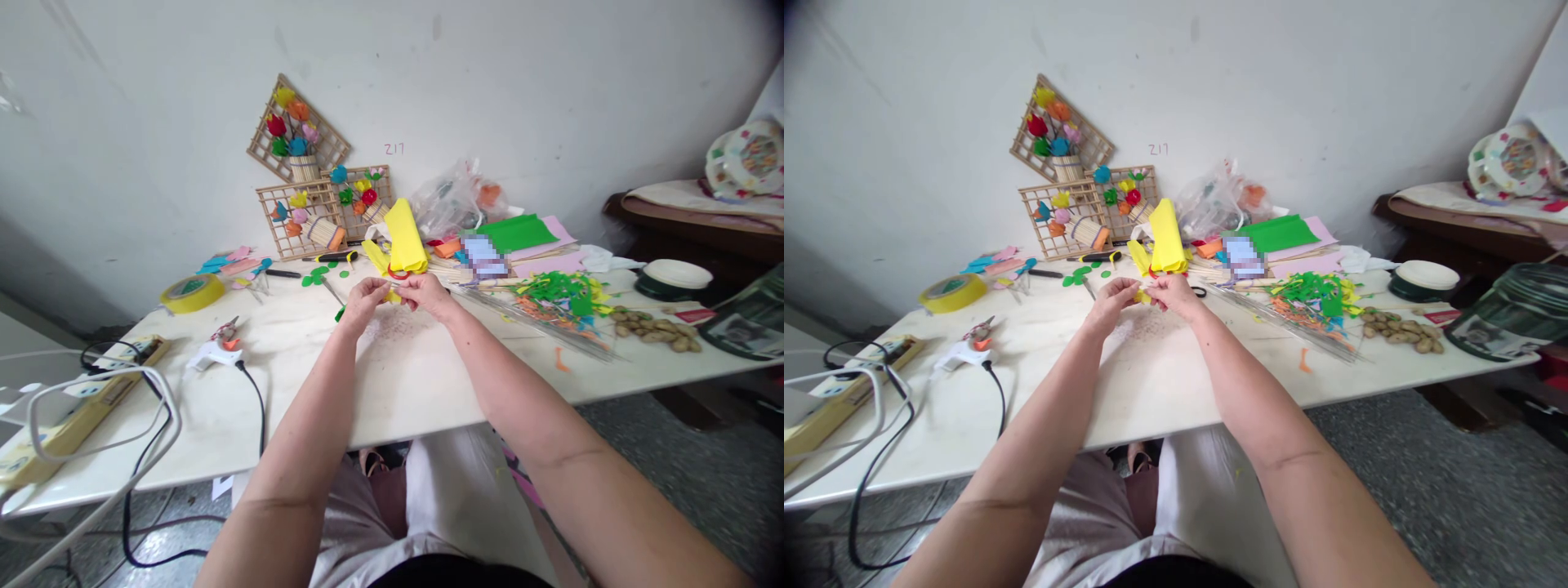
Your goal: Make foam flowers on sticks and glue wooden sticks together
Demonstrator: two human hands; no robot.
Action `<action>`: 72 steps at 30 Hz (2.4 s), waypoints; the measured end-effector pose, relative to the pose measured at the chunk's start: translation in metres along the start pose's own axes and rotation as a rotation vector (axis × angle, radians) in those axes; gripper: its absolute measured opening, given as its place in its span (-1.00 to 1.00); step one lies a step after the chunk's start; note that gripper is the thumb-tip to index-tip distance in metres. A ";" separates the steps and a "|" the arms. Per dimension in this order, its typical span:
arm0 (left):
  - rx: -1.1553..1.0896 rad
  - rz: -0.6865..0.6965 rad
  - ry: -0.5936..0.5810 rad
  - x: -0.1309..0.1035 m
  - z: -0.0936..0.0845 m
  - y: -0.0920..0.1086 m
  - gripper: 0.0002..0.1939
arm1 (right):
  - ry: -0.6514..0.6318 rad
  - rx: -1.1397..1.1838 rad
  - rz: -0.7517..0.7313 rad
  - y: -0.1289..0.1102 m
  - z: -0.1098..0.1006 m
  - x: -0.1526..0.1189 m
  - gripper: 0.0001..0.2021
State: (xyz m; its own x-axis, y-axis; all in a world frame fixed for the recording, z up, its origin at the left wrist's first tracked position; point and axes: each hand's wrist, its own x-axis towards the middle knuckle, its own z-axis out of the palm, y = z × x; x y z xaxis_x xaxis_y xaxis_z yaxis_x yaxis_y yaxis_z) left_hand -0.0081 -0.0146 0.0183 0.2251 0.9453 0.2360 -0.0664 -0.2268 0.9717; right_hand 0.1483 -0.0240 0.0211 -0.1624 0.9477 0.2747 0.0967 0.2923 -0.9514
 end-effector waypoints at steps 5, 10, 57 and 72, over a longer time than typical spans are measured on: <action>0.003 0.033 0.030 0.002 -0.001 -0.001 -0.75 | -0.003 -0.061 -0.011 0.002 0.000 0.000 -0.70; -0.016 0.038 0.039 0.001 0.001 0.001 -0.75 | 0.023 -0.080 0.022 0.001 0.001 0.000 -0.79; -0.115 -0.042 -0.051 -0.003 -0.004 0.002 -0.71 | 0.072 0.123 0.001 -0.002 0.003 0.000 -0.78; -0.280 -0.093 -0.054 -0.005 -0.003 0.005 -0.70 | 0.075 0.184 -0.011 -0.004 0.003 -0.002 -0.75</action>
State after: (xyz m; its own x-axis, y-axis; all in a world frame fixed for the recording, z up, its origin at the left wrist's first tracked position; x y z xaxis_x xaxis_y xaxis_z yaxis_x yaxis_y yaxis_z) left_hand -0.0128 -0.0196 0.0216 0.2937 0.9434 0.1539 -0.3068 -0.0594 0.9499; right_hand 0.1450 -0.0272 0.0236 -0.0884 0.9534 0.2886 -0.0874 0.2812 -0.9557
